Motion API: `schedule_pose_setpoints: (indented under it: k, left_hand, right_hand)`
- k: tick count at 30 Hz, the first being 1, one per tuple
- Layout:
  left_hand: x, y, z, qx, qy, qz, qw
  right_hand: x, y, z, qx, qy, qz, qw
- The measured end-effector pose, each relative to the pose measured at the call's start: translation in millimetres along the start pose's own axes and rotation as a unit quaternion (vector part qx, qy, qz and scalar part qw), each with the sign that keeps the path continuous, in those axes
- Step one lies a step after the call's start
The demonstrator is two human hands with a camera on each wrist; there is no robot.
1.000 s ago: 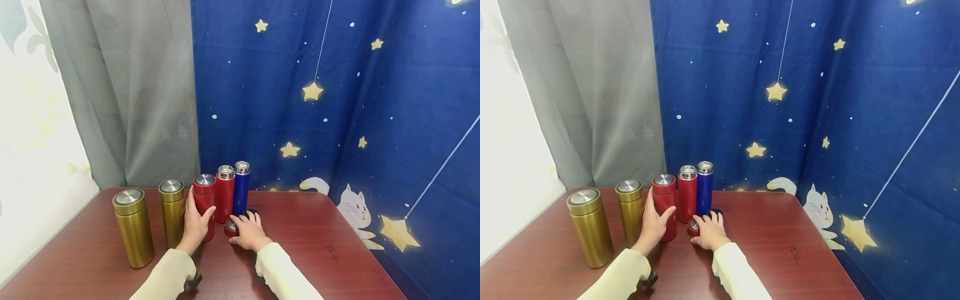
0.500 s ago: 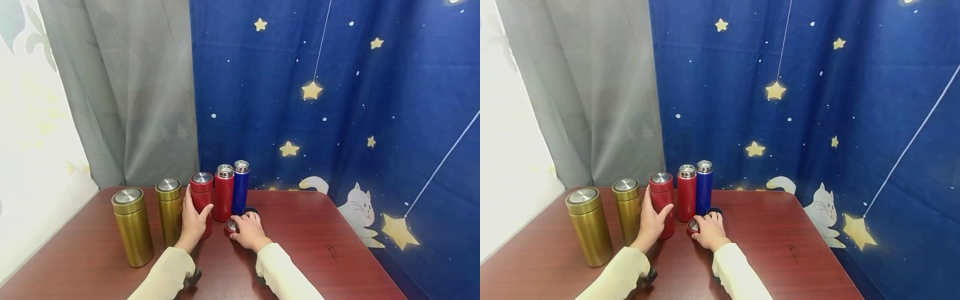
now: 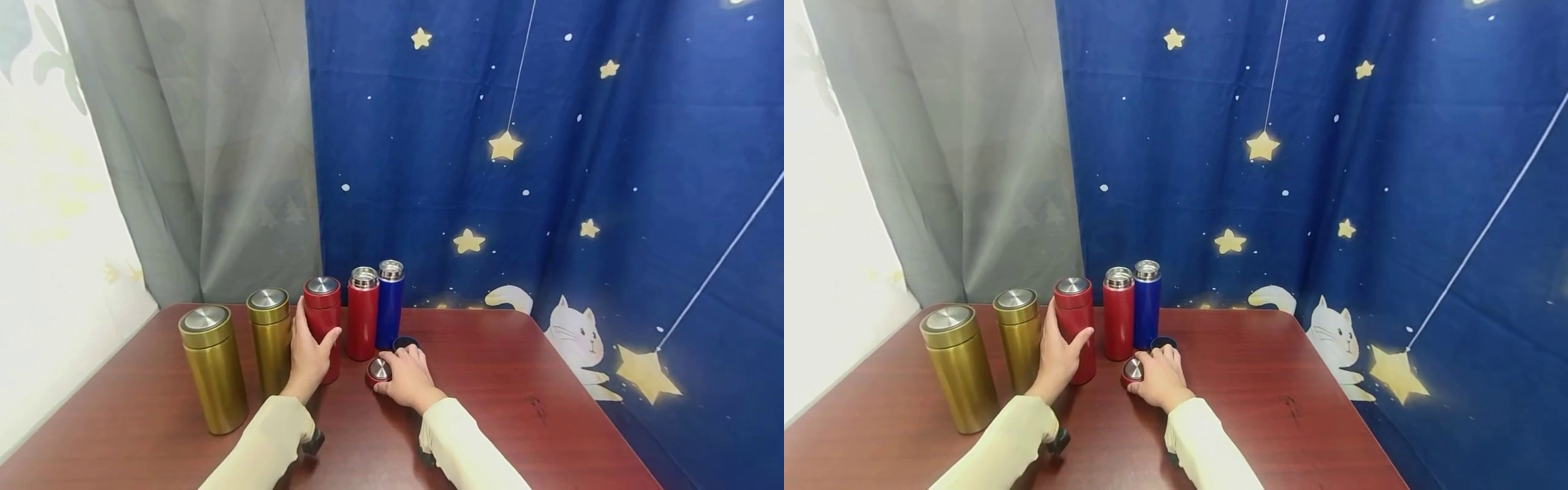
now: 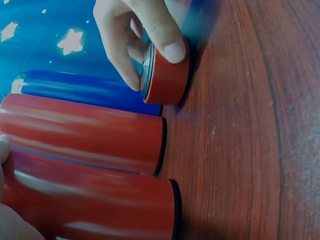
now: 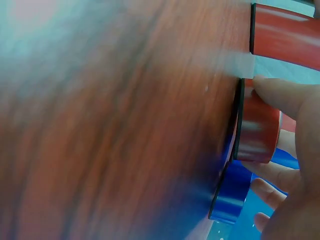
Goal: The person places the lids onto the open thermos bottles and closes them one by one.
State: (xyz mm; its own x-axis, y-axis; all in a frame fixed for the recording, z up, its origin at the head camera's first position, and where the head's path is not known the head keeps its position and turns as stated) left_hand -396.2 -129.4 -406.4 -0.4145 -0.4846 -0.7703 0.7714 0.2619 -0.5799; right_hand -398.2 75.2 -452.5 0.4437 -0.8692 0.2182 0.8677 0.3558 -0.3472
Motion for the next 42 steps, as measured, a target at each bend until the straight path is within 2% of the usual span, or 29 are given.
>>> schedule_pose_setpoints:
  k: [10,18,24,28,35,42]
  left_hand:
    - [8.0,-8.0,3.2,-0.011,-0.006,-0.007,0.9999]
    - [11.0,-8.8,4.8,-0.017,-0.018,0.003,0.9997]
    - [5.4,-3.7,2.8,-0.005,-0.028,0.05,0.9983]
    - [-2.6,4.5,1.9,-0.017,-0.035,0.065,0.9971]
    - [-22.0,24.5,2.8,-0.07,-0.035,0.043,0.996]
    - [-34.2,42.5,5.8,-0.136,-0.027,-0.022,0.9901]
  right_hand:
    - [-1.1,3.2,-0.7,0.006,-0.007,0.003,1.0]
    - [-2.3,8.2,1.7,0.009,-0.025,0.001,0.9996]
    - [-4.5,11.2,5.2,0.003,-0.022,0.006,0.9997]
    - [-6.2,11.9,7.1,0.004,-0.022,0.007,0.9997]
    - [-7.1,11.6,11.1,0.014,-0.03,0.007,0.9994]
    - [-9.5,13.3,12.6,0.007,-0.038,0.004,0.9992]
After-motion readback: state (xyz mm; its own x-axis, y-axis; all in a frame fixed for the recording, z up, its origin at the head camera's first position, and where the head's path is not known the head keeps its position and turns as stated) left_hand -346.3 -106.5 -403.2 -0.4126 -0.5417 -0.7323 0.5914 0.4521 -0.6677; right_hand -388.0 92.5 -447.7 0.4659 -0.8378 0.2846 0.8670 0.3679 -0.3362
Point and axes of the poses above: each hand's wrist, its own y-axis away from the middle knuckle, its own z-axis out of the back of the hand, x = y × z, the point moved 6 cm from there along -y, towards the middle knuckle, and after that the axes turned 5 degrees about -y, right-handed, at the moved point
